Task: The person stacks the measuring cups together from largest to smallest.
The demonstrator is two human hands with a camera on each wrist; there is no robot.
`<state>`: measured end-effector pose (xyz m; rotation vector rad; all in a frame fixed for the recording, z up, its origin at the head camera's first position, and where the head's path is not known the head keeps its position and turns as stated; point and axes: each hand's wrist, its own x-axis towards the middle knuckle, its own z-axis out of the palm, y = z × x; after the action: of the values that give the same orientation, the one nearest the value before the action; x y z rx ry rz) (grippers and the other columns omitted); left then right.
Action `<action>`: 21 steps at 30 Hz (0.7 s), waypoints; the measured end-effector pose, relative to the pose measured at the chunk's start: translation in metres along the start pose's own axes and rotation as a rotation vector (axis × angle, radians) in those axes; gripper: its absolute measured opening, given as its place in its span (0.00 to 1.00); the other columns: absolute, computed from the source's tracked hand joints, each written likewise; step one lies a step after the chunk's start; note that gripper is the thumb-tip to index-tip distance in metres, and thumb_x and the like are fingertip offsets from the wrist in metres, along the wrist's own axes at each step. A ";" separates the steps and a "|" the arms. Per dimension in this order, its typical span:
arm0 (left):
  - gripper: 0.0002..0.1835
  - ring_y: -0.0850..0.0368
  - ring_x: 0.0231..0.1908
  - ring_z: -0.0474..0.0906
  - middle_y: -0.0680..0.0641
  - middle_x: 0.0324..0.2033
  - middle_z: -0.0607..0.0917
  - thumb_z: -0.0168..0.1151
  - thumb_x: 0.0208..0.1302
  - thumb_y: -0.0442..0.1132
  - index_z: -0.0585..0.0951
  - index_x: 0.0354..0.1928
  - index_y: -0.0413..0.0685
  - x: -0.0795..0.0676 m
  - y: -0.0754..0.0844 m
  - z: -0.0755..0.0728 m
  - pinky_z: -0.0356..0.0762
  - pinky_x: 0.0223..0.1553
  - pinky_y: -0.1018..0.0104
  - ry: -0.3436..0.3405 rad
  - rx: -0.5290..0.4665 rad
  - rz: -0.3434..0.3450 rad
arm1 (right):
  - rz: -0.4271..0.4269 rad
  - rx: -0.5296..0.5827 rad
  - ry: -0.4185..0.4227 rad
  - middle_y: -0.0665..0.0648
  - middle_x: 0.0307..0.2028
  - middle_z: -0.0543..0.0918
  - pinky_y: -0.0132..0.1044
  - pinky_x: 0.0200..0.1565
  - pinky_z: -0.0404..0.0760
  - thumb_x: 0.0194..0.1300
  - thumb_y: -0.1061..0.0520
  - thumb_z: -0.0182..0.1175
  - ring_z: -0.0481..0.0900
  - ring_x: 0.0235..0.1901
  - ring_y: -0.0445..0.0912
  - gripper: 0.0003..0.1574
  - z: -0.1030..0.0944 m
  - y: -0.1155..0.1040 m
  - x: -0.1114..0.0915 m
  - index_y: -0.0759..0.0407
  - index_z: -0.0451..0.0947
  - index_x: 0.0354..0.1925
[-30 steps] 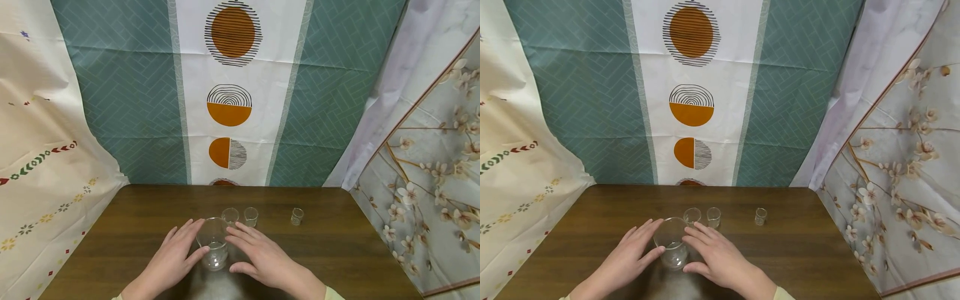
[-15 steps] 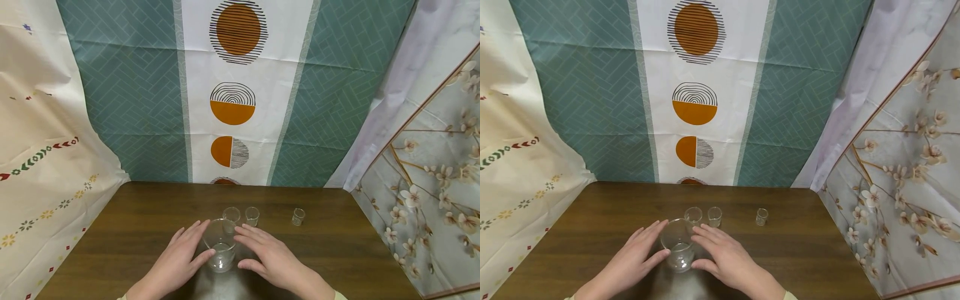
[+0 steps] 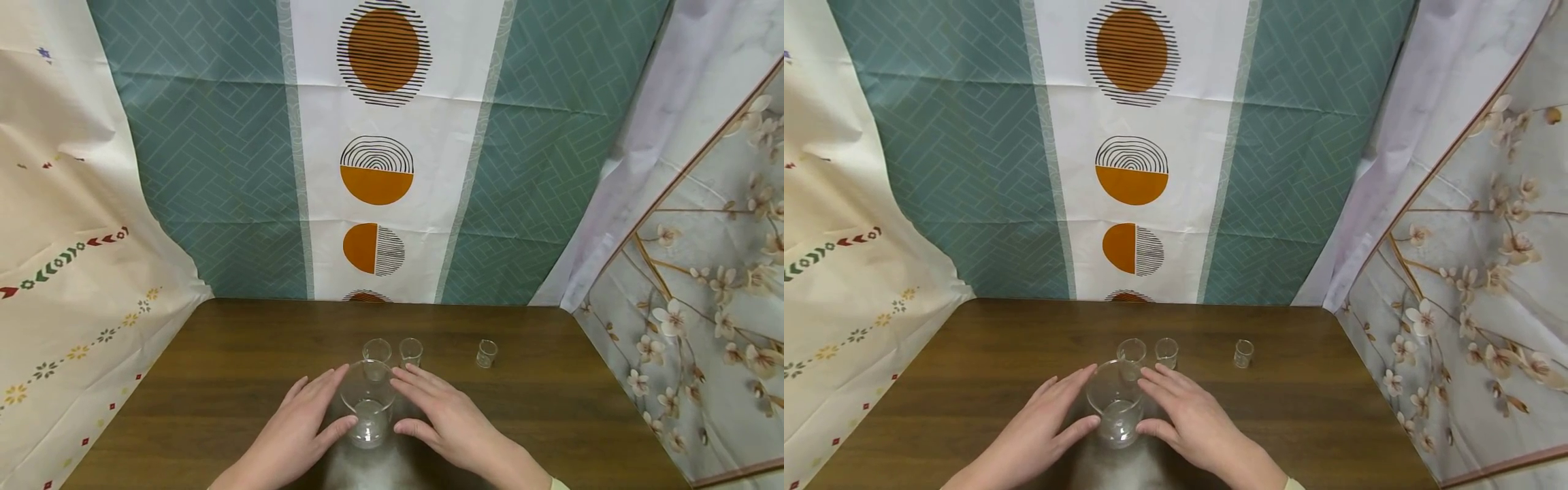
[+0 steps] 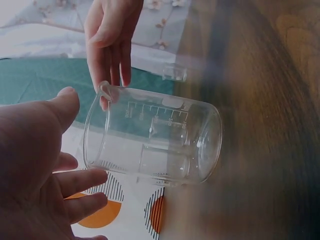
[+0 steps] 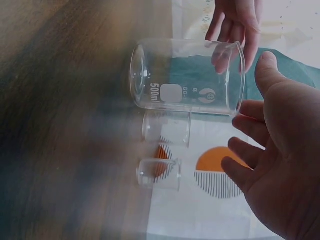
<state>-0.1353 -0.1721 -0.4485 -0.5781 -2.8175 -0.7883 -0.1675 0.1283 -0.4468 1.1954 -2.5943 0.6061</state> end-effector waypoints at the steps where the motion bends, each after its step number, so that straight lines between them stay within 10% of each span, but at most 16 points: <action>1: 0.44 0.44 0.78 0.70 0.44 0.76 0.77 0.74 0.75 0.55 0.67 0.85 0.48 0.000 0.001 0.000 0.56 0.79 0.32 0.005 0.000 0.006 | 0.000 0.001 0.001 0.49 0.80 0.72 0.57 0.72 0.75 0.80 0.34 0.60 0.67 0.80 0.53 0.40 0.000 0.000 0.000 0.53 0.75 0.78; 21: 0.51 0.41 0.68 0.77 0.47 0.65 0.82 0.81 0.67 0.56 0.67 0.84 0.46 0.009 0.004 0.008 0.73 0.70 0.40 0.054 -0.010 0.003 | -0.015 0.007 0.010 0.50 0.78 0.75 0.55 0.73 0.75 0.80 0.34 0.61 0.68 0.80 0.51 0.40 0.001 0.009 0.002 0.52 0.75 0.79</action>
<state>-0.1427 -0.1620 -0.4514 -0.5533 -2.7648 -0.8051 -0.1756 0.1311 -0.4497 1.2092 -2.5748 0.6179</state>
